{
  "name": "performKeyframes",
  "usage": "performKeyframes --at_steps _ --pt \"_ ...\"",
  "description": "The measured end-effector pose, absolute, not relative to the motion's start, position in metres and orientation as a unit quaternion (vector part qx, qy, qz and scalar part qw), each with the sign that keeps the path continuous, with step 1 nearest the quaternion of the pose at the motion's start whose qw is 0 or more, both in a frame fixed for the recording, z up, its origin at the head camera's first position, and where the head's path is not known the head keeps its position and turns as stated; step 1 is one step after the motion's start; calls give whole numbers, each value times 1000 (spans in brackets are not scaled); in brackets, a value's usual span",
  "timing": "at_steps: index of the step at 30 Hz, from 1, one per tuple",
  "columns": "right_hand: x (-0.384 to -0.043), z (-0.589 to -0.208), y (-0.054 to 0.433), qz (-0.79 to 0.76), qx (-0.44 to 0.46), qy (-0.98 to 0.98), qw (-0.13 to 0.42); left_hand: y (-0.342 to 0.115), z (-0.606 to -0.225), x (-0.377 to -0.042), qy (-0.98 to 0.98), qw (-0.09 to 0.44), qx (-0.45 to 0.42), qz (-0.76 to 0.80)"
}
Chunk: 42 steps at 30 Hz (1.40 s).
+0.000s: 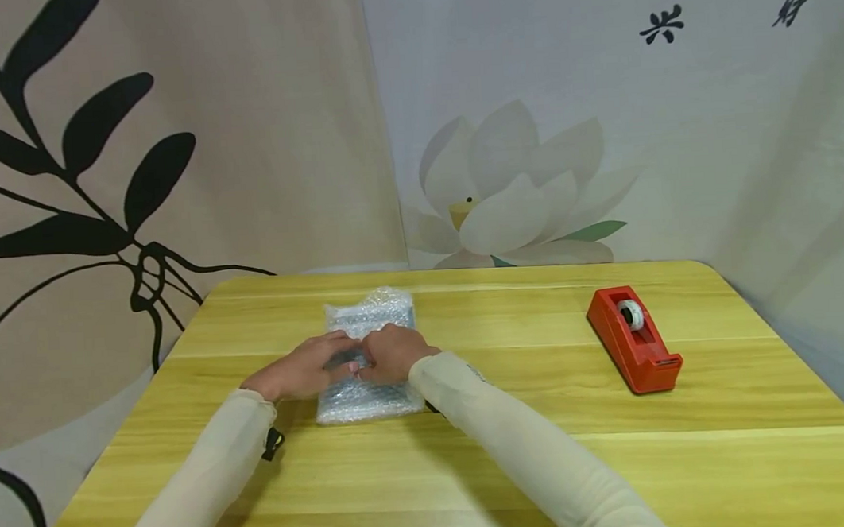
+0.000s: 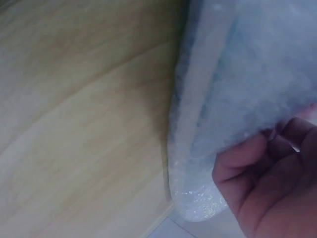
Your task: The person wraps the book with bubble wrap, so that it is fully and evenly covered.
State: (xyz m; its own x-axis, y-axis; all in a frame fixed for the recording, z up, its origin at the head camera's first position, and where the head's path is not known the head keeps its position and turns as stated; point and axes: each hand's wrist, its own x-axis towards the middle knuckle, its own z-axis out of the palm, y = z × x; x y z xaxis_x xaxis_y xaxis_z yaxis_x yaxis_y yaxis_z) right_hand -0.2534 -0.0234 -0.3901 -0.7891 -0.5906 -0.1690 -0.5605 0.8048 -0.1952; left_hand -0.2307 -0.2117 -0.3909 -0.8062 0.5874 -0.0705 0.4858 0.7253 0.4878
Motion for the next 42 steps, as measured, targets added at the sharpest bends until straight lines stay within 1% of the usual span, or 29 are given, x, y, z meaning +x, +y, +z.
performKeyframes --at_steps 3,7,11,16,19,22,27,31,36,42 --pt "-255 -390 -24 -56 -299 946 110 -210 -393 -232 923 74 311 213" --pt "-256 -389 -25 -64 -289 947 124 -207 -395 -232 928 47 315 191" --pt "-256 -388 -24 -98 -287 941 151 -207 -394 -231 934 43 309 175" --pt "-258 -387 -19 -179 -278 927 179 -207 -394 -230 939 53 298 165" --pt "-261 -389 -17 -212 -280 921 169 -208 -394 -230 942 57 289 161" --pt "-264 -390 -17 -218 -282 922 152 -209 -394 -229 944 60 283 158" --pt "-268 -392 -19 -215 -273 926 145 -210 -393 -227 945 56 281 156" --pt "-268 -391 -19 -182 -282 931 142 -210 -393 -226 945 57 279 162" --pt "-261 -386 -15 -100 -289 942 138 -210 -395 -226 941 60 282 177" --pt "-246 -375 -5 -84 -350 928 100 -210 -395 -230 940 57 288 175"
